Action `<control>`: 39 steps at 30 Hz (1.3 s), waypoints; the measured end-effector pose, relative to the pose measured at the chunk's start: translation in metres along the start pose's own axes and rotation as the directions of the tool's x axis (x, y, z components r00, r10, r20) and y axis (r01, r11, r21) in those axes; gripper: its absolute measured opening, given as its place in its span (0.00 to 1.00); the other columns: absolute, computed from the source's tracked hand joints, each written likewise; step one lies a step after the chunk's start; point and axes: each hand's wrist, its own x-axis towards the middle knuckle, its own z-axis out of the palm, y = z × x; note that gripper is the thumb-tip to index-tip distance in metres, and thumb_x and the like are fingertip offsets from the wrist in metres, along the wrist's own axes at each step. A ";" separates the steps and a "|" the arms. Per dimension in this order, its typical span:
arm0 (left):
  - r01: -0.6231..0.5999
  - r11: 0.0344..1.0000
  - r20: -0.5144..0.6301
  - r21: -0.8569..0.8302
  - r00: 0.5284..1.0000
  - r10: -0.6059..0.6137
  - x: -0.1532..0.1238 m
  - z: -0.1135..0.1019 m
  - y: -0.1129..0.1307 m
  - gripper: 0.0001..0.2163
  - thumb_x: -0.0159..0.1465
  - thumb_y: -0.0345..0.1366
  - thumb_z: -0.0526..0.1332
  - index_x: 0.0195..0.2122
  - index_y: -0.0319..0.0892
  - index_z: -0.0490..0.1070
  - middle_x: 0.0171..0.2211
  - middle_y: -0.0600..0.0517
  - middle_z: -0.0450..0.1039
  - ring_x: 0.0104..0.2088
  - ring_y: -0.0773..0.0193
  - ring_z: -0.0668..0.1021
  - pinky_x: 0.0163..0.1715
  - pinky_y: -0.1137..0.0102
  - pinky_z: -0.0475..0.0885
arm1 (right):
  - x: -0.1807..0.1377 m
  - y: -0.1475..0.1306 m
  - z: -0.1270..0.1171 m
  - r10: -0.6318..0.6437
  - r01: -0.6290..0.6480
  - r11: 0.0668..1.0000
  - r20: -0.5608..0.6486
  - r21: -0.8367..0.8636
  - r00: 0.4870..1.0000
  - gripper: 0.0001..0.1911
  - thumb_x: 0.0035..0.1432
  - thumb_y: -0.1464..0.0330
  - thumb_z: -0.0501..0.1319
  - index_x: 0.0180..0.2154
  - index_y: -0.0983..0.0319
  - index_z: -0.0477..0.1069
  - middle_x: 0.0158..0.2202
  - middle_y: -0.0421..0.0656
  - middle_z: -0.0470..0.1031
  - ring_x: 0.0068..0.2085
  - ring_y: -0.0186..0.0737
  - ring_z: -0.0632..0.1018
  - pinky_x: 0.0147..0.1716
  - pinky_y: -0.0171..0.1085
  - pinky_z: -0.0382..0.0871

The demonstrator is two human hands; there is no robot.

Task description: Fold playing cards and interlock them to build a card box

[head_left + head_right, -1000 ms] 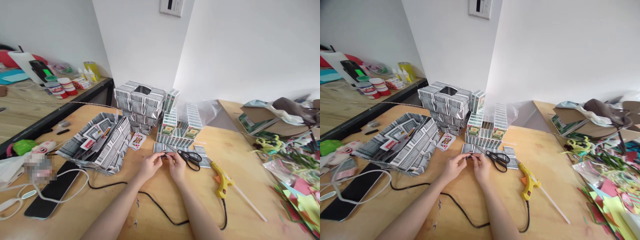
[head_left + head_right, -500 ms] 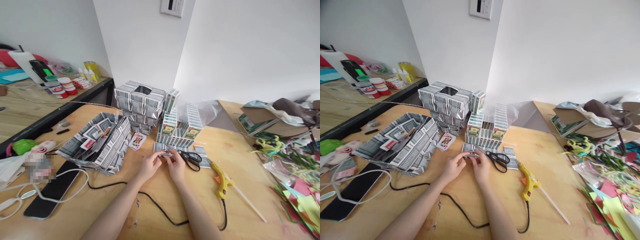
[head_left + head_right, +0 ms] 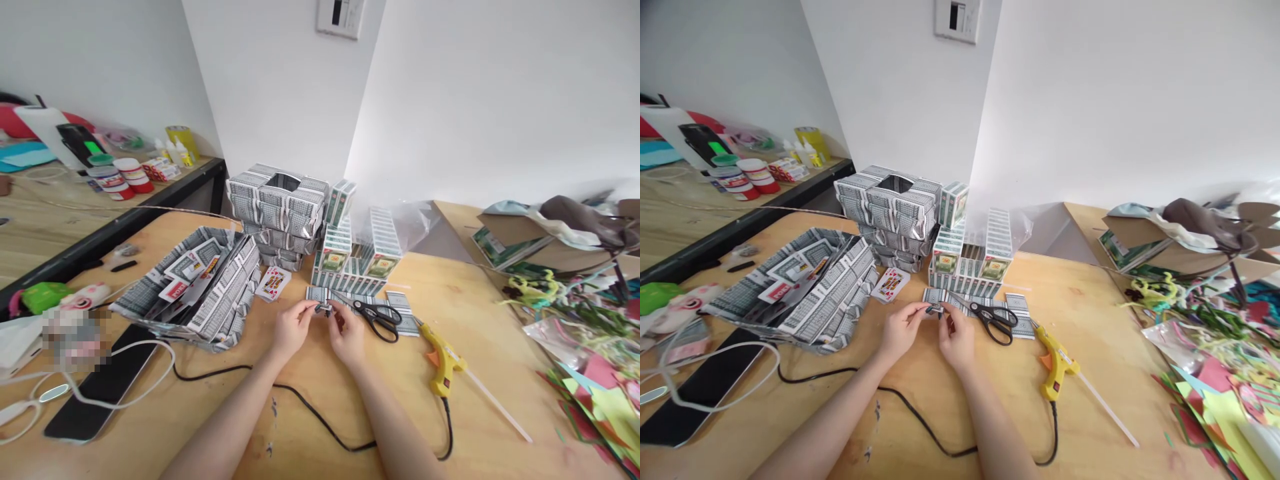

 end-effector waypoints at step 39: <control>-0.036 0.998 -0.041 0.056 0.998 0.038 -0.003 0.010 -0.002 0.12 0.57 0.32 0.56 0.43 0.42 0.66 0.37 0.49 0.75 0.36 0.64 0.78 0.36 0.71 0.74 | 0.003 0.001 0.000 0.118 -0.106 0.990 -0.131 0.095 0.984 0.12 0.55 0.63 0.54 0.27 0.63 0.70 0.19 0.40 0.72 0.20 0.34 0.72 0.19 0.31 0.65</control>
